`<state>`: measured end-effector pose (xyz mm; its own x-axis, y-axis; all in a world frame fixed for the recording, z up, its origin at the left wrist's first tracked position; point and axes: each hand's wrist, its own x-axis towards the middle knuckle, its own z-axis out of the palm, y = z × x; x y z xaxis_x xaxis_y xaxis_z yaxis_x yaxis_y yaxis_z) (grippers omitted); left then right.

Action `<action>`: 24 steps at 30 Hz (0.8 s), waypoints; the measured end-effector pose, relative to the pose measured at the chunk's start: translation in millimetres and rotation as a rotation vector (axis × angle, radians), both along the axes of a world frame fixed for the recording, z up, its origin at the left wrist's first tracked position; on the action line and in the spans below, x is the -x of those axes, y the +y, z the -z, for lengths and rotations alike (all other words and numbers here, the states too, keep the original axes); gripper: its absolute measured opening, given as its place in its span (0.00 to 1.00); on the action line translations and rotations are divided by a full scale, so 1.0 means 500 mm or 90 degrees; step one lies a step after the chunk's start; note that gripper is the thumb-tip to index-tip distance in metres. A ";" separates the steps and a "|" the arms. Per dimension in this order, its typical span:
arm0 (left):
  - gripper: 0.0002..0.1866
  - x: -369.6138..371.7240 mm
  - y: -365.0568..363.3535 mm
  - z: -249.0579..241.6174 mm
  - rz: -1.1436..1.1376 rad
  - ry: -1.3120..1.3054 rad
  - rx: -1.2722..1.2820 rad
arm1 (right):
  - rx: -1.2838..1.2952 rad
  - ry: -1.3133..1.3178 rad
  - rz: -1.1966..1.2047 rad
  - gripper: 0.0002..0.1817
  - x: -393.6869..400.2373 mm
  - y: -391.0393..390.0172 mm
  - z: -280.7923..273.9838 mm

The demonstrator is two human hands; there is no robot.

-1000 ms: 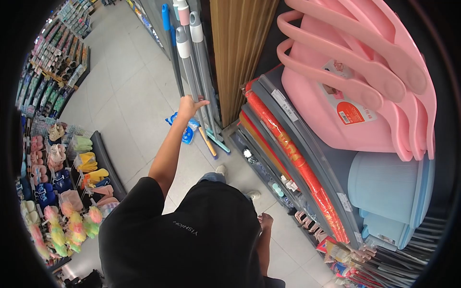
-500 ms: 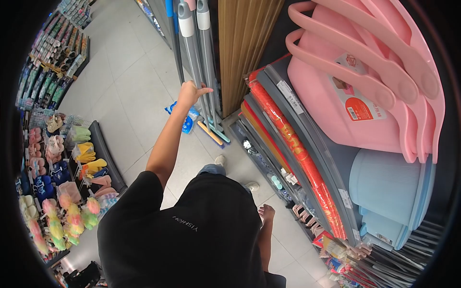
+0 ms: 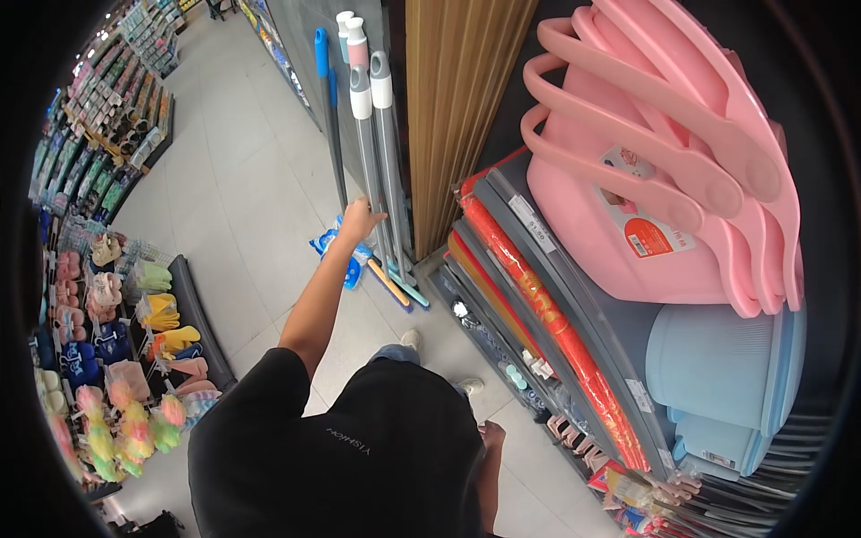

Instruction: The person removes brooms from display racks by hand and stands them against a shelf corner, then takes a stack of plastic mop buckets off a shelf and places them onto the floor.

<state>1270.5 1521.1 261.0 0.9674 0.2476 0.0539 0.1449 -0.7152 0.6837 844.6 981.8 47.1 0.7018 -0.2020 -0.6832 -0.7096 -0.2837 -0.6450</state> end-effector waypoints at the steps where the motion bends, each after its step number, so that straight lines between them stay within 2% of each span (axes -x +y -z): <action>1: 0.25 -0.004 0.002 0.000 -0.009 0.022 0.005 | -0.008 -0.005 0.003 0.16 0.002 0.006 -0.002; 8: 0.23 -0.029 -0.005 0.013 -0.047 0.008 -0.057 | -0.025 0.054 0.111 0.15 -0.033 0.046 -0.072; 10: 0.22 -0.023 -0.001 0.043 -0.044 -0.018 -0.067 | -0.017 0.049 0.074 0.15 -0.039 0.046 -0.074; 14: 0.20 0.031 0.002 0.112 -0.065 0.036 -0.074 | 0.017 0.035 0.033 0.15 -0.035 0.051 -0.079; 17: 0.15 0.103 -0.005 0.245 -0.056 0.176 -0.070 | 0.014 0.075 0.186 0.14 -0.048 0.090 -0.138; 20: 0.11 0.261 -0.041 0.385 0.026 0.245 -0.111 | 0.067 0.006 -0.138 0.14 -0.022 0.048 -0.086; 21: 0.11 0.316 -0.047 0.448 0.063 0.368 -0.149 | 0.040 -0.003 -0.112 0.14 -0.026 0.036 -0.062; 23: 0.11 0.453 -0.047 0.558 0.170 0.477 -0.189 | -0.012 -0.020 -0.039 0.15 -0.016 0.016 -0.018; 24: 0.12 0.506 -0.052 0.574 0.228 0.588 -0.207 | -0.034 -0.027 0.011 0.15 0.011 0.014 -0.006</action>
